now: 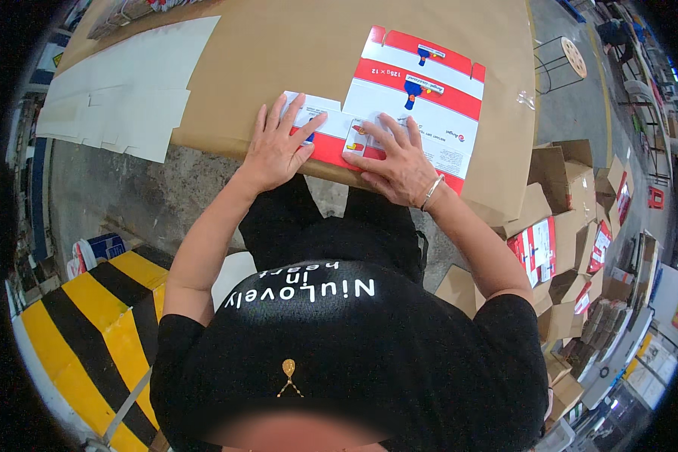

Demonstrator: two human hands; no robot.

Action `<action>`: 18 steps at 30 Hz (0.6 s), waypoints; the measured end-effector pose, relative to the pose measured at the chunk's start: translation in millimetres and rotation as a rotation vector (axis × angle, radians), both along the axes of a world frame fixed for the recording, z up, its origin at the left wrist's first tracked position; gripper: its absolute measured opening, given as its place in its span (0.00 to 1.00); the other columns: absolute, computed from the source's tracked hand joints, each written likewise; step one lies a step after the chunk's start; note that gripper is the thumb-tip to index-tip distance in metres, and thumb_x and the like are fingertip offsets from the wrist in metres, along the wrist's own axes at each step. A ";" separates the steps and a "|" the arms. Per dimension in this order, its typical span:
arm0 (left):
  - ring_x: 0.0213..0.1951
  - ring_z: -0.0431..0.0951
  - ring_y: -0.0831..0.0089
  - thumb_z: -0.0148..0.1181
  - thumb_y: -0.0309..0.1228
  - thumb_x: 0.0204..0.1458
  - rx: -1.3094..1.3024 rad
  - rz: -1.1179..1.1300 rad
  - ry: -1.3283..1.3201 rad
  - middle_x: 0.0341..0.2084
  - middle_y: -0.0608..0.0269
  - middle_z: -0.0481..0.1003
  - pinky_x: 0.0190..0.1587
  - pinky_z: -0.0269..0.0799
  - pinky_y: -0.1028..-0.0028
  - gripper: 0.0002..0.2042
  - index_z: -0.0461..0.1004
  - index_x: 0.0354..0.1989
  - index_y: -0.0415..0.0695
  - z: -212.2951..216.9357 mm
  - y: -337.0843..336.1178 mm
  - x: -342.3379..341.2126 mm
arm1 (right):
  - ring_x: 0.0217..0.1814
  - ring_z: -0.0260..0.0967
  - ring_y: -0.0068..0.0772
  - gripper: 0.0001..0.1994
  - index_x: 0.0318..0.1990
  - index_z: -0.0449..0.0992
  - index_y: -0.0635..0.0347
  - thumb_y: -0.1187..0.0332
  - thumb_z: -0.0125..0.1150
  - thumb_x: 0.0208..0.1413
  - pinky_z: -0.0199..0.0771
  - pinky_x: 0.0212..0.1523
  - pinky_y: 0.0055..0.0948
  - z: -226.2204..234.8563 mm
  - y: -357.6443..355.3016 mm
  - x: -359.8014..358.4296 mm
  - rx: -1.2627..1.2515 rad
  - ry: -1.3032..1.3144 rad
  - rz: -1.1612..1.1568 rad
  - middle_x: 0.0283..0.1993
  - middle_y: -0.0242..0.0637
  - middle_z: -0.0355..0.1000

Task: Folding and assembling flat cardboard paper boxes in a paper mill or packaging facility.

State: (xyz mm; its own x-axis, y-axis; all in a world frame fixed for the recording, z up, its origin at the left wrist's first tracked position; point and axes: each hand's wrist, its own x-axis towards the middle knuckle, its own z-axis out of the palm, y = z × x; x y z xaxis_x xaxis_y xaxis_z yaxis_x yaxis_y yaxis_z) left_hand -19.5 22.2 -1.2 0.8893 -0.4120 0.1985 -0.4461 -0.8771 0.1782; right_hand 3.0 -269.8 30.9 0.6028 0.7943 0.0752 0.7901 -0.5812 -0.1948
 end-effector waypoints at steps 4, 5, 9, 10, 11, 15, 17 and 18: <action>0.71 0.46 0.38 0.54 0.46 0.60 0.016 0.139 0.093 0.72 0.46 0.49 0.60 0.44 0.23 0.30 0.59 0.72 0.61 9.6 -23.8 -2.6 | 0.78 0.44 0.54 0.27 0.64 0.68 0.20 0.56 0.64 0.57 0.38 0.73 0.70 1.7 -0.6 -0.4 -0.006 0.024 -0.011 0.73 0.39 0.53; 0.71 0.46 0.38 0.54 0.46 0.60 0.018 0.138 0.092 0.72 0.46 0.49 0.60 0.44 0.23 0.30 0.59 0.72 0.61 10.4 -31.7 -0.6 | 0.77 0.44 0.54 0.26 0.64 0.68 0.20 0.56 0.64 0.57 0.38 0.73 0.70 2.5 -0.6 -1.3 -0.006 0.028 -0.016 0.73 0.40 0.53; 0.71 0.44 0.31 0.53 0.45 0.60 -0.007 0.361 0.166 0.71 0.38 0.48 0.56 0.39 0.16 0.31 0.57 0.72 0.57 15.3 -68.2 15.7 | 0.77 0.44 0.54 0.27 0.65 0.68 0.20 0.57 0.64 0.57 0.38 0.72 0.70 1.6 -0.8 -1.1 -0.004 0.005 -0.008 0.73 0.40 0.53; 0.70 0.44 0.29 0.52 0.45 0.60 -0.006 0.442 0.208 0.71 0.37 0.47 0.56 0.39 0.15 0.31 0.57 0.73 0.56 17.4 -75.4 21.9 | 0.77 0.43 0.54 0.28 0.65 0.67 0.20 0.56 0.64 0.57 0.38 0.72 0.70 2.1 0.0 -0.4 -0.014 0.009 -0.004 0.73 0.40 0.53; 0.70 0.44 0.29 0.52 0.45 0.60 -0.011 0.447 0.201 0.71 0.37 0.47 0.56 0.39 0.15 0.31 0.57 0.73 0.56 18.8 -82.9 30.7 | 0.77 0.43 0.55 0.28 0.65 0.67 0.19 0.56 0.64 0.56 0.38 0.72 0.70 4.7 0.0 0.8 -0.025 0.007 0.003 0.73 0.40 0.53; 0.71 0.46 0.30 0.51 0.51 0.61 -0.007 0.636 0.235 0.73 0.42 0.46 0.58 0.42 0.18 0.32 0.54 0.73 0.58 12.3 -68.0 80.8 | 0.77 0.44 0.54 0.29 0.66 0.65 0.18 0.58 0.63 0.56 0.38 0.72 0.71 4.8 -1.0 11.3 -0.065 -0.005 0.044 0.74 0.39 0.51; 0.71 0.46 0.30 0.50 0.53 0.61 -0.052 0.669 0.184 0.74 0.43 0.45 0.59 0.42 0.19 0.33 0.53 0.74 0.58 8.7 -32.6 94.6 | 0.76 0.50 0.50 0.30 0.67 0.65 0.19 0.62 0.61 0.56 0.40 0.71 0.71 14.2 -15.1 34.9 -0.202 0.033 0.231 0.73 0.37 0.55; 0.71 0.46 0.31 0.50 0.56 0.60 -0.153 0.679 0.136 0.74 0.44 0.45 0.61 0.40 0.20 0.34 0.55 0.74 0.58 7.9 -10.5 94.6 | 0.75 0.53 0.50 0.31 0.67 0.65 0.22 0.65 0.61 0.57 0.45 0.70 0.69 12.1 -25.9 55.6 -0.153 -0.093 0.101 0.70 0.37 0.60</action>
State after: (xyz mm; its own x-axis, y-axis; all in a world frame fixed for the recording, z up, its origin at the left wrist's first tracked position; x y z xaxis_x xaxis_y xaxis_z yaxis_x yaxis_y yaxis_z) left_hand 75.0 11.8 6.7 0.9609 0.2656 0.0786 0.2251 -0.9142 0.3368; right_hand 58.5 -295.7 42.9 0.5155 0.8569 0.0006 0.8564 -0.5152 -0.0333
